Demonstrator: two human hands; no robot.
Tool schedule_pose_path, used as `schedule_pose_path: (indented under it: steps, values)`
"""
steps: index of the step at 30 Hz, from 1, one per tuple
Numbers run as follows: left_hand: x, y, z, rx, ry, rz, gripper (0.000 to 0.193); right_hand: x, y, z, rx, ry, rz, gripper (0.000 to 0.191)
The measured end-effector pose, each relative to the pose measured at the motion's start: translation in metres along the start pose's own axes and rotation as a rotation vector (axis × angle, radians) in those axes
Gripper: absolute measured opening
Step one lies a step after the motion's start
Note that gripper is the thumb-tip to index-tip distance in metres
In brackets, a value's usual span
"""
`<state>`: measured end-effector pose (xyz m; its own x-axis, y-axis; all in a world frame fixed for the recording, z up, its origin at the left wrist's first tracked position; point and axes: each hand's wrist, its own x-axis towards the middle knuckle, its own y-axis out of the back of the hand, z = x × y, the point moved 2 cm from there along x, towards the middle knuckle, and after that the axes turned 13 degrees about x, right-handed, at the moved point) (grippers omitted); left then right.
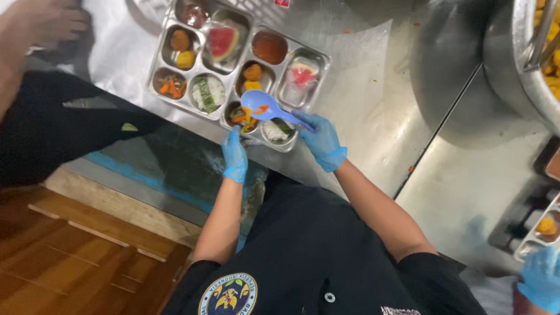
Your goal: The person scoops vegetable stir-fry and fried tofu from large basins with a blue serving spoon into compartmentalized stainless steel trays, and places pieces of food and wrapped watermelon into tray compartments, filling trays one after another on the counter.
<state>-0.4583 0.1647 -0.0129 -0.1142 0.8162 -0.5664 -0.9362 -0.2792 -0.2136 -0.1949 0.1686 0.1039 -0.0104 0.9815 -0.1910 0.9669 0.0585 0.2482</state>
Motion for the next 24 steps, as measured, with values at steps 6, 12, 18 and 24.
schedule_pose_path:
  steps: [6,12,18,24]
  values:
    - [0.032,0.011,0.046,-0.041,0.035,0.127,0.030,-0.001,0.043,0.005,0.586,-0.163,-0.081,0.042]
    - [0.042,0.010,0.096,-0.039,0.003,0.279,0.045,-0.063,0.114,-0.018,0.687,-0.282,0.016,0.042]
    - [0.037,-0.010,0.109,0.088,-0.011,0.331,0.040,-0.151,0.191,0.004,0.634,-0.278,0.139,0.041]
    - [0.051,0.036,0.144,0.380,-0.071,0.606,0.037,-0.197,0.154,0.048,0.613,-0.333,0.339,0.040]
